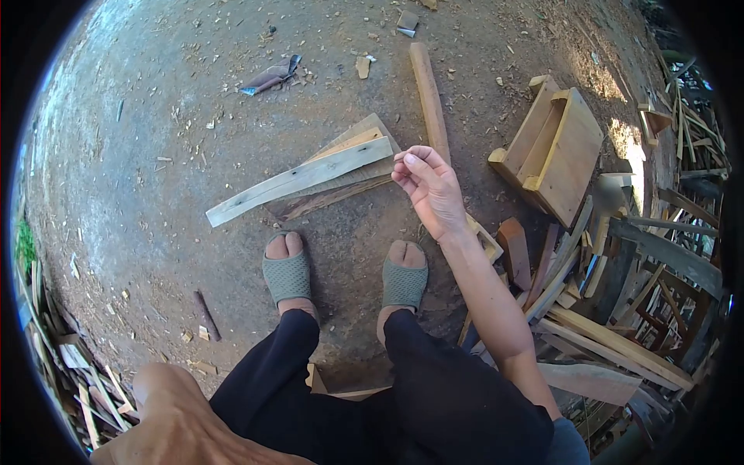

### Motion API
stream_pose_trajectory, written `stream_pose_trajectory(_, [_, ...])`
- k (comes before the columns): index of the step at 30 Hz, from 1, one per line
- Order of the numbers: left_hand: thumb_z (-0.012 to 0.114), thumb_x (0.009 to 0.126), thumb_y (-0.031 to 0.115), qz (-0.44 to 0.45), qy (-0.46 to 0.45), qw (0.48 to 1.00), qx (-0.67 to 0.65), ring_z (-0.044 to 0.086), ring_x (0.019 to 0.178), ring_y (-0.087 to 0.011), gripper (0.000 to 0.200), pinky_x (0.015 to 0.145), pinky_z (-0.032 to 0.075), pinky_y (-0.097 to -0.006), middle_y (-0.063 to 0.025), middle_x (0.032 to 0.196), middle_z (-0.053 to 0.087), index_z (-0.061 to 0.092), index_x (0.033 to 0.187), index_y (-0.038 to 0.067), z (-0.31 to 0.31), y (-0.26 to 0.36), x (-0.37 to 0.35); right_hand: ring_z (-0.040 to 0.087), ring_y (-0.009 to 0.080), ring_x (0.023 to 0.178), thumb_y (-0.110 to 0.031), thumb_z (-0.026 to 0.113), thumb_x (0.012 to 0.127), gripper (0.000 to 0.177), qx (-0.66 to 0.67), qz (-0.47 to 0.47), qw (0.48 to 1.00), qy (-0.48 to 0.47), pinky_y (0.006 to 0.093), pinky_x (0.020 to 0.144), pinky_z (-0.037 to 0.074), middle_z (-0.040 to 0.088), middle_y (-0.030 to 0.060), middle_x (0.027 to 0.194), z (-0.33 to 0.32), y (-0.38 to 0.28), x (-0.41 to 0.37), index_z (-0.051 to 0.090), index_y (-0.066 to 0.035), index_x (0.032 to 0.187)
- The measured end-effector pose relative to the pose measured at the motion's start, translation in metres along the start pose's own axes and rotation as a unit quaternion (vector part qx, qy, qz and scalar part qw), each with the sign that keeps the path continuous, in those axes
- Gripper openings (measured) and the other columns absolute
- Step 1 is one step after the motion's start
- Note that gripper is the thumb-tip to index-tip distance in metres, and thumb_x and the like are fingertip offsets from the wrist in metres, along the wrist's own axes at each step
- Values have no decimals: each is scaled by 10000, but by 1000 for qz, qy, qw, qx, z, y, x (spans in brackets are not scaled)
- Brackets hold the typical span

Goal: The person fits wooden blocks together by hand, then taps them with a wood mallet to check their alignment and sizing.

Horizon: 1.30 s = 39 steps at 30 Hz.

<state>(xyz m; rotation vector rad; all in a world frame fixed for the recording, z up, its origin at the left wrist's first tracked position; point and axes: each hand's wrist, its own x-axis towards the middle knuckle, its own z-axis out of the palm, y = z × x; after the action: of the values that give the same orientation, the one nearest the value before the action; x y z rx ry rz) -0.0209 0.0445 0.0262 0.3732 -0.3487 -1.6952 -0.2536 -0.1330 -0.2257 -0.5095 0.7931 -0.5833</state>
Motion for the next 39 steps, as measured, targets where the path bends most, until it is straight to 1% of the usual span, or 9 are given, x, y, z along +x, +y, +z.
stream_pose_trajectory(8, [507,1038,288,-22,41,998,-44,591,632,-221,161,597,513,-389,-112,777,535,598,1080,162,20,-7,-5,645,136,929,-85,648,953,104,49,13,999,6,303,897,545,671,75,1022,-8,3,-7,616,-78,1052])
stream_pose_trajectory(10, [467,1046,325,-10,-33,999,-23,575,767,-198,224,654,524,-373,-96,922,528,577,1010,133,-15,-21,37,648,130,899,-81,653,950,103,56,17,998,18,290,860,549,674,69,1001,-8,-1,-13,613,-74,1045])
stream_pose_trajectory(11, [633,943,449,90,-18,996,-16,619,827,-150,400,702,561,-303,-71,973,609,581,1074,75,-36,-49,53,650,124,868,-77,657,946,103,61,18,998,23,278,824,553,678,63,979,-8,-1,-13,609,-70,1037])
stream_pose_trajectory(12, [641,938,453,22,3,992,125,579,745,-124,407,713,527,-280,-47,926,583,603,1133,97,-67,-41,59,650,124,868,-77,657,946,103,67,17,997,23,278,824,553,678,63,979,-11,-1,-15,609,-70,1037])
stream_pose_trajectory(14, [674,929,347,-108,139,828,533,543,854,-131,490,806,498,-313,-44,1042,542,550,1295,47,-106,-44,69,652,127,840,-78,672,938,116,-20,-6,999,25,267,784,552,678,65,964,-22,-1,-18,615,-66,1038])
stream_pose_trajectory(15, [702,901,337,-65,134,756,637,555,923,-166,532,852,491,-330,-58,1076,552,542,1321,50,-128,-56,75,632,107,828,-76,681,928,194,-69,-23,997,27,252,769,533,662,49,951,-25,2,-19,626,-30,1108])
stream_pose_trajectory(19, [779,805,301,48,162,511,843,549,1102,-270,603,951,467,-395,-100,1179,567,564,1323,80,-184,-105,95,612,83,803,-82,679,924,267,-282,-46,957,41,231,737,519,652,33,928,-16,5,-12,636,16,1168])
stream_pose_trajectory(23, [791,773,263,2,126,471,873,553,1110,-295,564,942,478,-416,-81,1205,575,599,1280,110,-200,-115,113,616,83,772,-94,668,917,299,-405,-81,909,48,245,704,523,669,28,882,-3,12,5,648,21,1192])
stream_pose_trajectory(39, [720,829,139,51,129,498,856,589,1058,-311,464,903,506,-405,-118,1166,597,604,1267,34,-217,-122,108,653,197,719,-29,654,881,418,-554,-182,812,13,329,675,535,647,115,872,11,13,9,581,-6,1292])
